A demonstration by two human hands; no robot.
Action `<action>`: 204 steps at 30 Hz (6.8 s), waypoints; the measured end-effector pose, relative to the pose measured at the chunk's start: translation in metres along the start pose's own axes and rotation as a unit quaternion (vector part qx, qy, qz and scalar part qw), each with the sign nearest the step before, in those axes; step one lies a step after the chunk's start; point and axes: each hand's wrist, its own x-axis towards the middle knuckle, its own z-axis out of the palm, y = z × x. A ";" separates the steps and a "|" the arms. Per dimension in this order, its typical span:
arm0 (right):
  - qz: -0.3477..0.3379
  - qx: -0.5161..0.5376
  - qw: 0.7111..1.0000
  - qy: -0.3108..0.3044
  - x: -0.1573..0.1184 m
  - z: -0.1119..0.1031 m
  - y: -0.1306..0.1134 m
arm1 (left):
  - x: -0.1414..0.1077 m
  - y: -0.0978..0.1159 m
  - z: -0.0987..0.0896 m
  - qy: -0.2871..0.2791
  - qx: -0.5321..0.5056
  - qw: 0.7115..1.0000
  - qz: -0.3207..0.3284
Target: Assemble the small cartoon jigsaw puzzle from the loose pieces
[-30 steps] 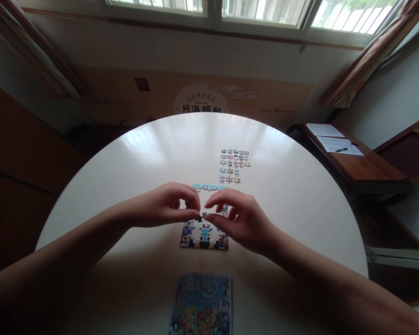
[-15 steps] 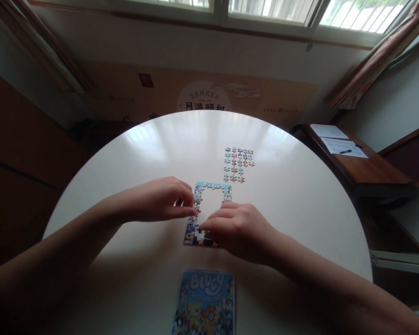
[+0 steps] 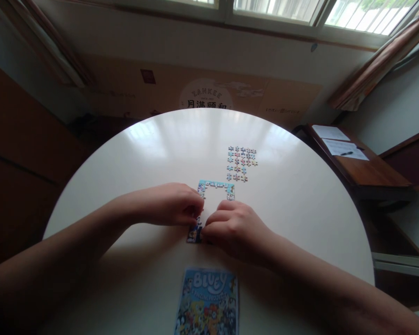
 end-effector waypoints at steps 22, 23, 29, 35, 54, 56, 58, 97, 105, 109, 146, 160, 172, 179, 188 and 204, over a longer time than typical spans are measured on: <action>0.017 0.004 0.998 -0.066 -0.006 -0.026 0.012 | 0.004 0.007 0.001 -0.022 0.007 0.999 -0.040; 0.011 0.005 0.997 -0.070 -0.006 -0.025 0.012 | 0.004 0.008 0.001 -0.023 0.009 0.999 -0.043; -0.019 -0.005 0.995 -0.097 -0.003 -0.020 0.007 | 0.006 0.009 0.002 -0.020 0.007 0.999 -0.049; -0.027 -0.019 0.993 -0.114 -0.001 -0.017 0.006 | 0.007 0.007 0.003 -0.020 0.004 0.998 -0.053; 0.015 0.038 0.999 -0.006 -0.007 -0.025 0.018 | 0.004 0.009 0.003 -0.013 0.016 0.999 -0.044; 0.040 0.046 0.997 0.052 -0.010 -0.031 0.027 | 0.004 0.010 0.001 -0.017 0.016 0.999 -0.046; 0.062 0.040 0.994 0.083 -0.013 -0.038 0.035 | 0.005 0.011 0.000 -0.024 0.012 0.998 -0.052; 0.314 -0.016 0.902 0.295 -0.025 -0.031 0.109 | 0.007 -0.025 -0.005 0.216 -0.028 0.972 -0.087; 0.329 -0.004 0.892 0.310 -0.029 -0.030 0.112 | 0.012 -0.042 0.000 0.314 -0.032 0.939 -0.136; 0.351 0.009 0.878 0.325 -0.031 -0.029 0.119 | 0.015 -0.055 0.003 0.351 -0.064 0.920 -0.161; 0.351 -0.205 0.891 0.202 0.030 -0.035 0.192 | 0.015 -0.061 0.008 0.396 -0.114 0.884 -0.221; 0.388 -0.177 0.901 0.077 0.037 -0.043 0.178 | 0.013 -0.058 0.007 0.389 -0.132 0.885 -0.217; 0.420 -0.144 0.892 0.082 0.046 -0.044 0.182 | 0.013 -0.057 0.009 0.390 -0.131 0.886 -0.215; 0.447 -0.056 0.883 0.134 0.046 -0.047 0.185 | 0.013 -0.057 0.007 0.395 -0.126 0.887 -0.206; 0.463 0.201 0.834 0.223 0.051 -0.077 0.167 | 0.013 -0.053 0.005 0.401 -0.120 0.892 -0.171; 0.392 0.522 0.746 0.129 0.062 -0.050 0.028 | 0.006 -0.005 -0.002 0.332 -0.214 0.918 0.036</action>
